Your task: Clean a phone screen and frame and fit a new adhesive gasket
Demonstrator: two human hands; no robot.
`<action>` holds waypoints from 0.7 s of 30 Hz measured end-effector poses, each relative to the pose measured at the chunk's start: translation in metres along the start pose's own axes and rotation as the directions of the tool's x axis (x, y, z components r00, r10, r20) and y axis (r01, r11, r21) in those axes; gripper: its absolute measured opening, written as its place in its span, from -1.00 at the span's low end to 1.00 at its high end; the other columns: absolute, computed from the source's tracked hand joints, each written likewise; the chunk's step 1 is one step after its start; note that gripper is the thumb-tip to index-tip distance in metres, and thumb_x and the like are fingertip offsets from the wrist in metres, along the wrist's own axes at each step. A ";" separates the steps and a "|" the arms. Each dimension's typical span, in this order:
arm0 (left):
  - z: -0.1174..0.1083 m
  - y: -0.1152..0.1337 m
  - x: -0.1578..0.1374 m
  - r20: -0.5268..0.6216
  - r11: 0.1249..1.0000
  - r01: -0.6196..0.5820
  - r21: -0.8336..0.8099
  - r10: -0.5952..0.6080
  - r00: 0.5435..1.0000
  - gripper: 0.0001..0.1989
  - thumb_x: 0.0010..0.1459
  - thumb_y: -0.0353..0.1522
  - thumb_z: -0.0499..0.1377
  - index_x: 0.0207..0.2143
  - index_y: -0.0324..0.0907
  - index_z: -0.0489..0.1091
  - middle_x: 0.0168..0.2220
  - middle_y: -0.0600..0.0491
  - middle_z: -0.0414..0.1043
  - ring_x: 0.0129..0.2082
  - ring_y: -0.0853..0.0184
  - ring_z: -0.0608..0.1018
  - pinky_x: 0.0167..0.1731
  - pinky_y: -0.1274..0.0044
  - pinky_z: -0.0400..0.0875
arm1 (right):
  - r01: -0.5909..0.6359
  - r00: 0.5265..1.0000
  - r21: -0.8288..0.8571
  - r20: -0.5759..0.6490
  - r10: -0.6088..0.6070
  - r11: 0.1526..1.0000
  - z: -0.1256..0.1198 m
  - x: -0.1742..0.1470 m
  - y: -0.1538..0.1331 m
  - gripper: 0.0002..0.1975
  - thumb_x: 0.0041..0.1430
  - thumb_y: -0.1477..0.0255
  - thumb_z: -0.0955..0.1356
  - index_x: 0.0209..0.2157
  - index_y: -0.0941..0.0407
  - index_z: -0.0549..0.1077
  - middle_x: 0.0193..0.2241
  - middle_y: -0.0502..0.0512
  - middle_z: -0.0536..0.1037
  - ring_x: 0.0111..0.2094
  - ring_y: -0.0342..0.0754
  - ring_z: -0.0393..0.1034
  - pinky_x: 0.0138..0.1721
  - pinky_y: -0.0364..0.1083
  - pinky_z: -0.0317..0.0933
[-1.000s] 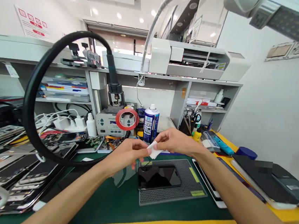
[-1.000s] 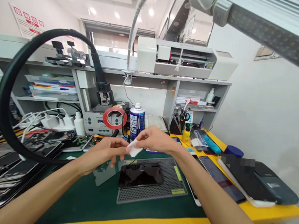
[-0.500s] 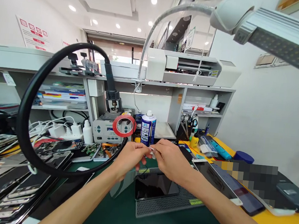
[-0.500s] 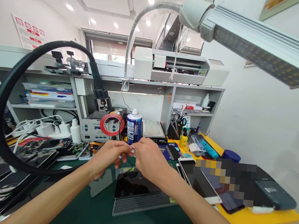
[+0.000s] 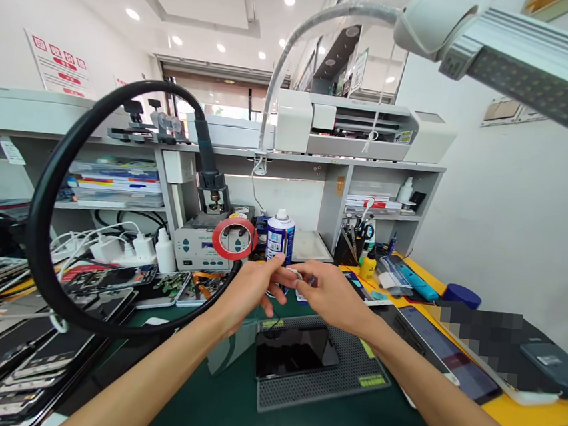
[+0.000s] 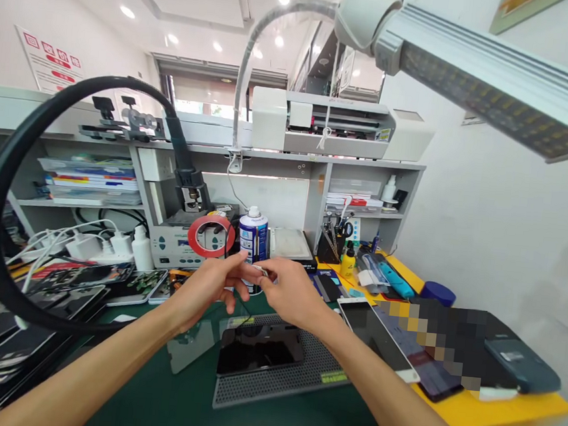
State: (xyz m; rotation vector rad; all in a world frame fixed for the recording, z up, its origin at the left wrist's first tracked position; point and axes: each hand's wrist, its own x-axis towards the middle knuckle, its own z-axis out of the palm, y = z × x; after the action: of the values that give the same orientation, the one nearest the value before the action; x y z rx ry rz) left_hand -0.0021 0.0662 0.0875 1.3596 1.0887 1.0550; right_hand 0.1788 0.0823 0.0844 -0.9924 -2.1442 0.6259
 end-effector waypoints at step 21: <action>-0.001 -0.003 0.003 -0.027 0.994 -0.086 0.064 0.088 0.996 -0.77 0.02 -0.21 0.29 -0.41 -0.22 0.51 -0.59 0.12 0.33 -0.58 0.41 0.38 -0.63 0.59 0.29 | -0.307 0.949 0.658 0.160 0.270 0.688 -0.008 0.007 0.005 -0.71 -0.01 0.39 0.47 -0.23 0.23 0.66 -0.54 0.17 0.62 -0.46 -0.03 0.54 -0.36 -0.05 0.42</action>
State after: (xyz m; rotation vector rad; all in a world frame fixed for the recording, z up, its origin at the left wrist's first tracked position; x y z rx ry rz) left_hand -0.0021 0.0694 0.0849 1.4565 1.1006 1.1160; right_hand 0.1836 0.0920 0.0896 -0.8883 -1.5695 1.4799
